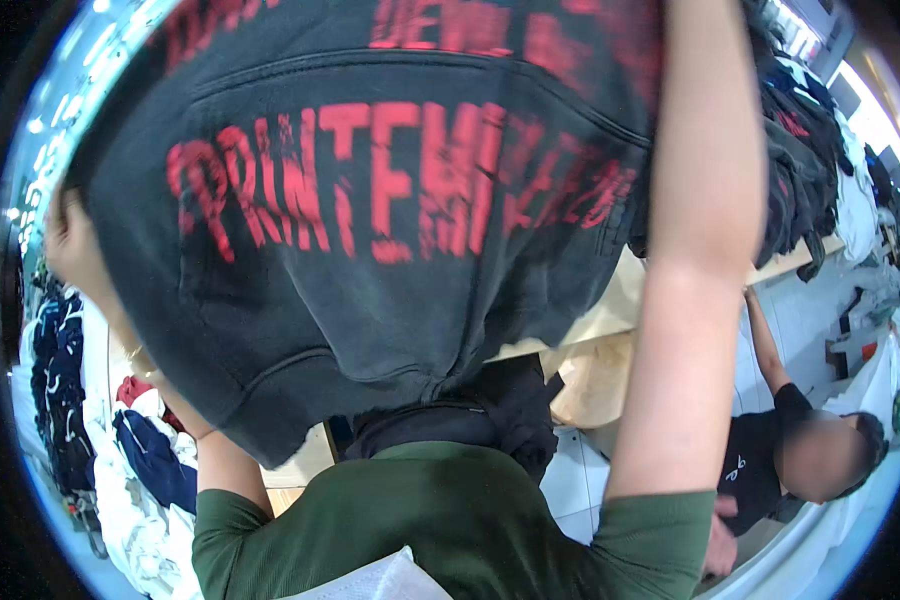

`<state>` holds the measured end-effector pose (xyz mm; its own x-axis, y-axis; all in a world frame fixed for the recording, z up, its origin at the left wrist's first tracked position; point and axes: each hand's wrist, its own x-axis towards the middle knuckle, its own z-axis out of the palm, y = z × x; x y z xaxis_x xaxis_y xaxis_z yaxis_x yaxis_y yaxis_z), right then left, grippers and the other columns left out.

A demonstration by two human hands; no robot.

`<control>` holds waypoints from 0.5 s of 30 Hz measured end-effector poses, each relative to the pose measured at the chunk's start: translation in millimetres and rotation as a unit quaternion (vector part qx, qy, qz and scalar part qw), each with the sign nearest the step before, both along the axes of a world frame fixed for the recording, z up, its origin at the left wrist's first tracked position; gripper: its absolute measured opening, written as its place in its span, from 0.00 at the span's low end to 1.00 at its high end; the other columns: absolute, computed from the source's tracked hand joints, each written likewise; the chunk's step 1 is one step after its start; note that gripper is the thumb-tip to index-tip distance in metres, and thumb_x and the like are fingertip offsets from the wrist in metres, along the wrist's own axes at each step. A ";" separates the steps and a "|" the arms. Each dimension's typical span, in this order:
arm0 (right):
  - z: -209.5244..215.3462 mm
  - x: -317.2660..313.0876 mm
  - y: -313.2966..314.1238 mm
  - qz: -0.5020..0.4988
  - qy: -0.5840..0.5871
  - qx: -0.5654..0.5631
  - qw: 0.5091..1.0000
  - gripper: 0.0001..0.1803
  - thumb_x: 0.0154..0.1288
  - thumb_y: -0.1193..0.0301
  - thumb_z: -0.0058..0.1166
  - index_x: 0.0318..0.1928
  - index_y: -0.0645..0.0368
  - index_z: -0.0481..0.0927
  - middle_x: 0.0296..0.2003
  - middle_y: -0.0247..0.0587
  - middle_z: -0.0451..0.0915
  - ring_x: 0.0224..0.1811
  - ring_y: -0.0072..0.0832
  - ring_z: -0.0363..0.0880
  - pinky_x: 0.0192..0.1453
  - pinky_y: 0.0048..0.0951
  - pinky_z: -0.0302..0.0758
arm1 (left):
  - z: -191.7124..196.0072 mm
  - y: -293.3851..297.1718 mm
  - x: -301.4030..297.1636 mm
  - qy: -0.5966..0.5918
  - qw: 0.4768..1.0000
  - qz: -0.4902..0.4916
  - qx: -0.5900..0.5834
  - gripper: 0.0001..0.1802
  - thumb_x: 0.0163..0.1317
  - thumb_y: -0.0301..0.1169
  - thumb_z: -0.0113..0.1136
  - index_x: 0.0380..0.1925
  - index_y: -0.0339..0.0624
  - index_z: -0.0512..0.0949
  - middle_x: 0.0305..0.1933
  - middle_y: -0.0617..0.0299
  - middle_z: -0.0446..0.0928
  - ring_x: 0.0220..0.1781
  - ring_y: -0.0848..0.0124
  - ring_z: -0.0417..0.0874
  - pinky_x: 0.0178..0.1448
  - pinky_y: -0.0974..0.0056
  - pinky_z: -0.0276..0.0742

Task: The recorder is trimming loose threads with snips and folding black hoodies on a large work table.

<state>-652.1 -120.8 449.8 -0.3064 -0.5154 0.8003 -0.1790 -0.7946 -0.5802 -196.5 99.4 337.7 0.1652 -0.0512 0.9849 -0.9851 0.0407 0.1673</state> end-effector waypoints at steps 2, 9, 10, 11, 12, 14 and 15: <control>-58.0 -25.3 -124.3 -0.081 0.162 -0.047 0.982 0.26 0.60 0.67 0.59 0.55 0.65 0.67 0.46 0.51 0.76 0.52 0.38 0.74 0.60 0.37 0.69 | -52.5 -72.7 9.3 -0.030 0.999 -0.035 0.018 0.11 0.66 0.32 0.56 0.47 0.50 0.83 0.37 0.59 0.84 0.32 0.74 0.82 0.38 0.66 0.75; -281.6 15.4 14.0 0.235 0.192 0.266 0.915 0.21 0.69 0.73 0.50 0.61 0.65 0.69 0.56 0.40 0.75 0.55 0.25 0.75 0.60 0.24 0.71 | -229.6 -24.1 38.5 0.056 0.914 -0.062 0.397 0.15 0.61 0.28 0.58 0.49 0.42 0.77 0.45 0.50 0.76 0.50 0.55 0.76 0.55 0.56 0.69; -307.8 2.7 48.5 0.240 0.116 0.310 0.912 0.19 0.68 0.75 0.49 0.58 0.64 0.72 0.50 0.40 0.78 0.50 0.24 0.78 0.55 0.26 0.74 | -247.2 -9.9 27.8 0.181 0.875 -0.143 0.426 0.15 0.62 0.28 0.57 0.49 0.38 0.77 0.46 0.53 0.77 0.52 0.59 0.76 0.57 0.59 0.69; -332.4 -17.6 75.9 0.206 0.085 0.311 0.924 0.17 0.67 0.79 0.48 0.56 0.65 0.74 0.50 0.39 0.78 0.51 0.24 0.77 0.56 0.24 0.74 | -233.3 -5.4 -27.4 0.212 0.834 -0.197 0.470 0.16 0.61 0.27 0.56 0.49 0.36 0.76 0.48 0.53 0.76 0.53 0.62 0.76 0.59 0.60 0.69; -357.7 -29.6 102.5 0.147 0.098 0.304 0.936 0.16 0.65 0.80 0.50 0.53 0.64 0.76 0.49 0.40 0.78 0.49 0.23 0.77 0.53 0.23 0.75 | -240.3 7.2 -38.9 0.163 0.825 -0.251 0.479 0.18 0.59 0.27 0.58 0.50 0.37 0.75 0.48 0.52 0.76 0.54 0.59 0.75 0.61 0.60 0.67; -397.7 -36.4 156.2 0.019 0.116 0.345 0.931 0.15 0.63 0.80 0.51 0.51 0.62 0.78 0.47 0.42 0.76 0.46 0.24 0.77 0.50 0.22 0.73 | -251.2 31.8 -66.1 0.119 0.787 -0.241 0.555 0.25 0.53 0.28 0.63 0.54 0.41 0.74 0.55 0.51 0.71 0.60 0.54 0.70 0.64 0.58 0.63; -407.3 -36.4 181.3 -0.044 0.122 0.341 0.931 0.15 0.62 0.80 0.52 0.49 0.61 0.79 0.46 0.42 0.75 0.45 0.25 0.76 0.49 0.23 0.72 | -259.4 43.4 -76.8 0.088 0.772 -0.210 0.594 0.31 0.51 0.32 0.66 0.58 0.43 0.71 0.58 0.52 0.68 0.61 0.53 0.67 0.64 0.55 0.62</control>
